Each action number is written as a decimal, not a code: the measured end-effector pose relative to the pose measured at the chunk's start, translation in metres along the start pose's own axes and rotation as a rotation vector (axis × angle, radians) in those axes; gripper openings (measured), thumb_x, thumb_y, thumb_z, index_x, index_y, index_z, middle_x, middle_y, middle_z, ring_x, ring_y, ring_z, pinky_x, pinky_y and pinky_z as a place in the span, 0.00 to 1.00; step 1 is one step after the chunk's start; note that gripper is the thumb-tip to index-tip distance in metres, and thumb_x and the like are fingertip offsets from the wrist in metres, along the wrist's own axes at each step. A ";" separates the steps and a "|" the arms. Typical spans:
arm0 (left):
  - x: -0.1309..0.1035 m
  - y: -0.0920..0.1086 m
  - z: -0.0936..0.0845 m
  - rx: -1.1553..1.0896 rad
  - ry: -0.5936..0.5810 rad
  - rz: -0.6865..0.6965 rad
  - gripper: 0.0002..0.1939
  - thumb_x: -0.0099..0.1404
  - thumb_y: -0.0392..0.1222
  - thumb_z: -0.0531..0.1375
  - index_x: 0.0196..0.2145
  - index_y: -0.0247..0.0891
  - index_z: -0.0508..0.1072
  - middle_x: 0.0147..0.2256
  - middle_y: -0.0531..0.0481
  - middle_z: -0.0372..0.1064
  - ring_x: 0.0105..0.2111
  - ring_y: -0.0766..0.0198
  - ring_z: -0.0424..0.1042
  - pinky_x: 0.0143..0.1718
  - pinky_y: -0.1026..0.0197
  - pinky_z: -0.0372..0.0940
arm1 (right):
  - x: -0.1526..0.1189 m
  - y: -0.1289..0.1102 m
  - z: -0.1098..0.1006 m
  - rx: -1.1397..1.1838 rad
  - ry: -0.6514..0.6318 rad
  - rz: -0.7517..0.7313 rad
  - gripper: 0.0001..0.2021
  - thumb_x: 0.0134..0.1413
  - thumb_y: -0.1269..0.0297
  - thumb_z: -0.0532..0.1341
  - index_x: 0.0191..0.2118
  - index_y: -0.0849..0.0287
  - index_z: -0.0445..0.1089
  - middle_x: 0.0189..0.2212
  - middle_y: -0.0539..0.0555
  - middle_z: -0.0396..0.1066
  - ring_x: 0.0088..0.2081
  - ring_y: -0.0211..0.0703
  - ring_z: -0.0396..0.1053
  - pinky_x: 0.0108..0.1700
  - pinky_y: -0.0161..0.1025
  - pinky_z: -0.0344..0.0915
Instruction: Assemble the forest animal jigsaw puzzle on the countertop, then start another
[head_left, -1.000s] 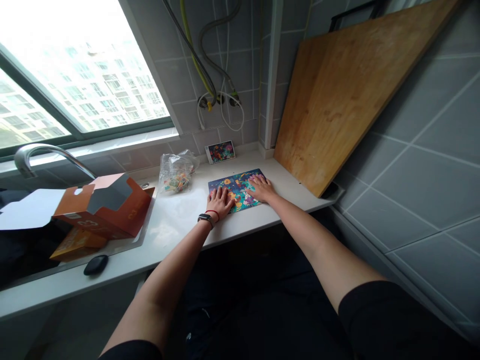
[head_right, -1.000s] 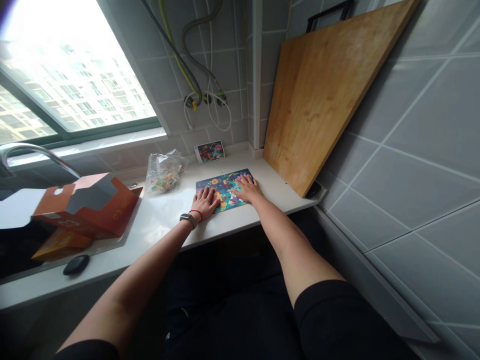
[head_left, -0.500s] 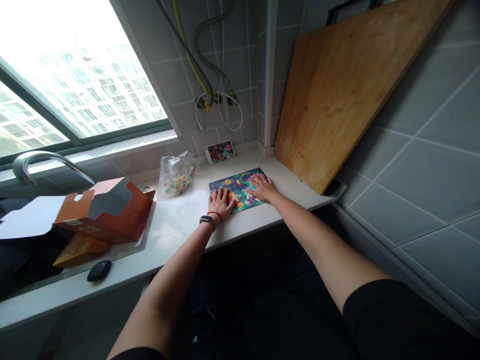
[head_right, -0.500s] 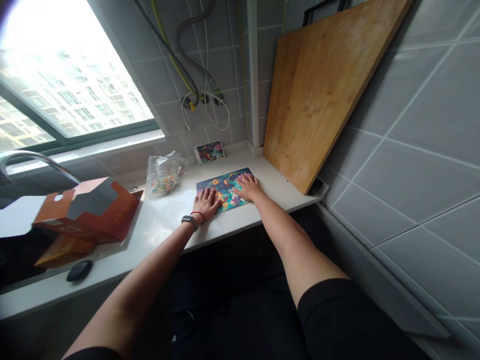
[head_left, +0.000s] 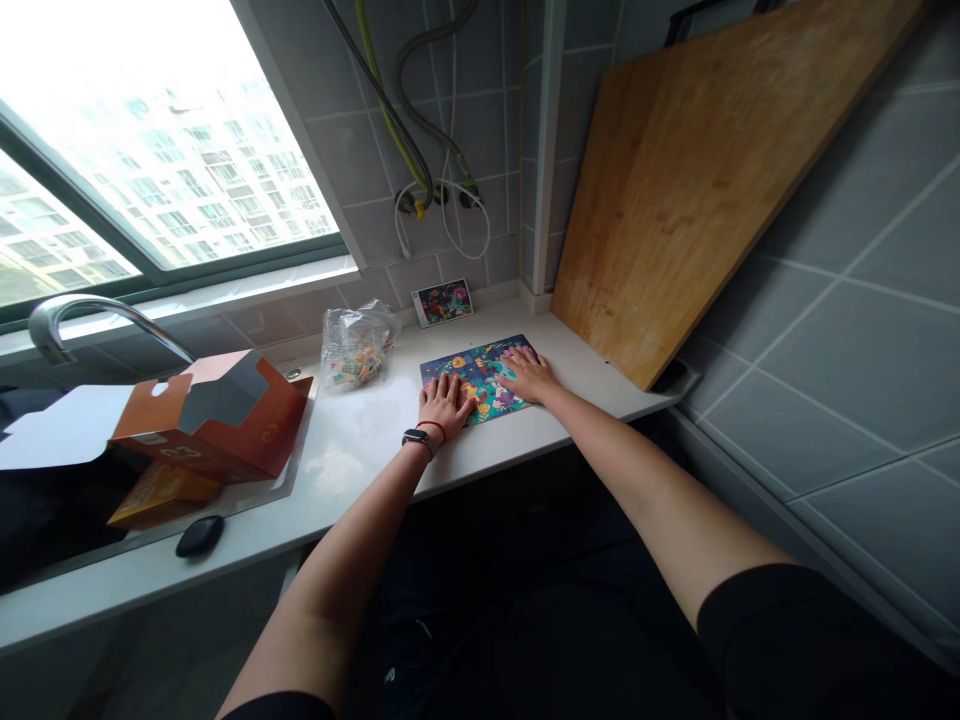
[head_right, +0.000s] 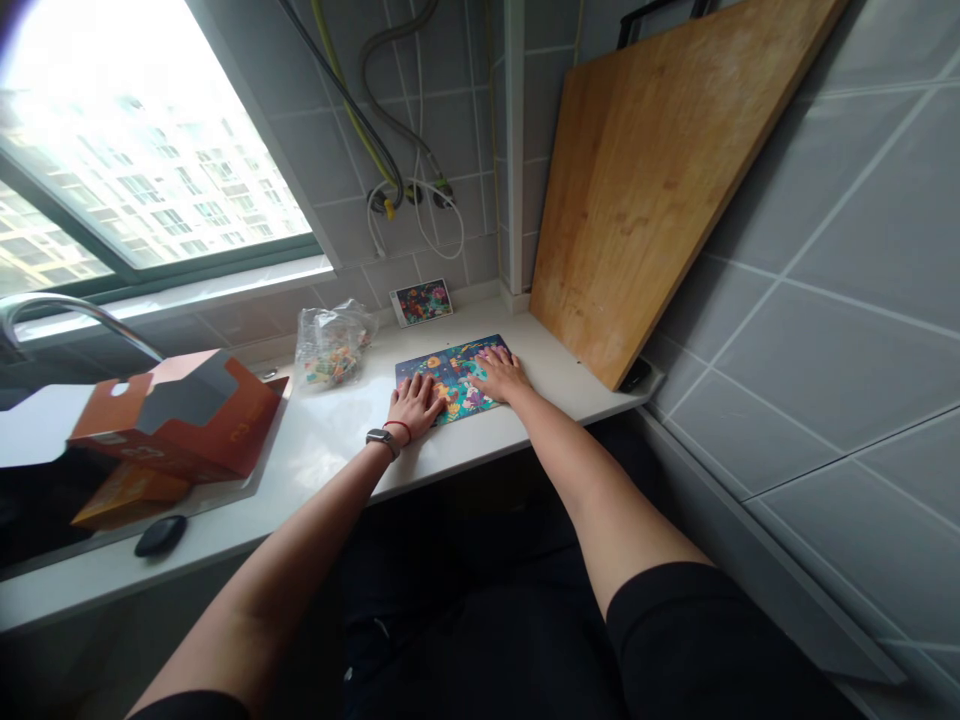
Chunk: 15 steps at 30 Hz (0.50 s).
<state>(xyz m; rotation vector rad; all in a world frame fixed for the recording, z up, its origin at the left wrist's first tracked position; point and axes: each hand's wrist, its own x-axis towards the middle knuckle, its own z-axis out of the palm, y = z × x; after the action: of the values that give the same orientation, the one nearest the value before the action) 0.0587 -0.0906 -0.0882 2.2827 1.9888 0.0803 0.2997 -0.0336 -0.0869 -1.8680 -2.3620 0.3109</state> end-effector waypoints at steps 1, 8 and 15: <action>0.000 0.000 0.000 0.000 0.001 0.000 0.41 0.76 0.65 0.43 0.77 0.40 0.49 0.78 0.42 0.39 0.76 0.41 0.41 0.73 0.37 0.44 | -0.001 0.000 0.000 -0.001 0.001 0.001 0.39 0.69 0.37 0.47 0.78 0.52 0.49 0.79 0.55 0.38 0.78 0.60 0.37 0.76 0.62 0.39; -0.003 0.002 0.001 -0.007 0.001 -0.006 0.41 0.76 0.64 0.43 0.77 0.39 0.49 0.78 0.41 0.39 0.76 0.40 0.40 0.73 0.34 0.44 | -0.005 0.000 0.002 -0.007 -0.003 -0.004 0.38 0.71 0.38 0.45 0.78 0.51 0.48 0.80 0.54 0.36 0.79 0.60 0.35 0.76 0.61 0.38; 0.004 0.006 -0.001 0.007 -0.009 0.002 0.41 0.75 0.65 0.44 0.76 0.38 0.53 0.77 0.39 0.41 0.76 0.37 0.41 0.72 0.29 0.40 | -0.003 0.001 0.001 -0.018 -0.019 0.003 0.38 0.71 0.38 0.44 0.78 0.51 0.47 0.80 0.54 0.35 0.79 0.61 0.34 0.76 0.61 0.38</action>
<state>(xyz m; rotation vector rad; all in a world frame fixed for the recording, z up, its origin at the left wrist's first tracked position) 0.0649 -0.0869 -0.0867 2.2851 1.9857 0.0641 0.3008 -0.0368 -0.0880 -1.8857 -2.3824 0.3105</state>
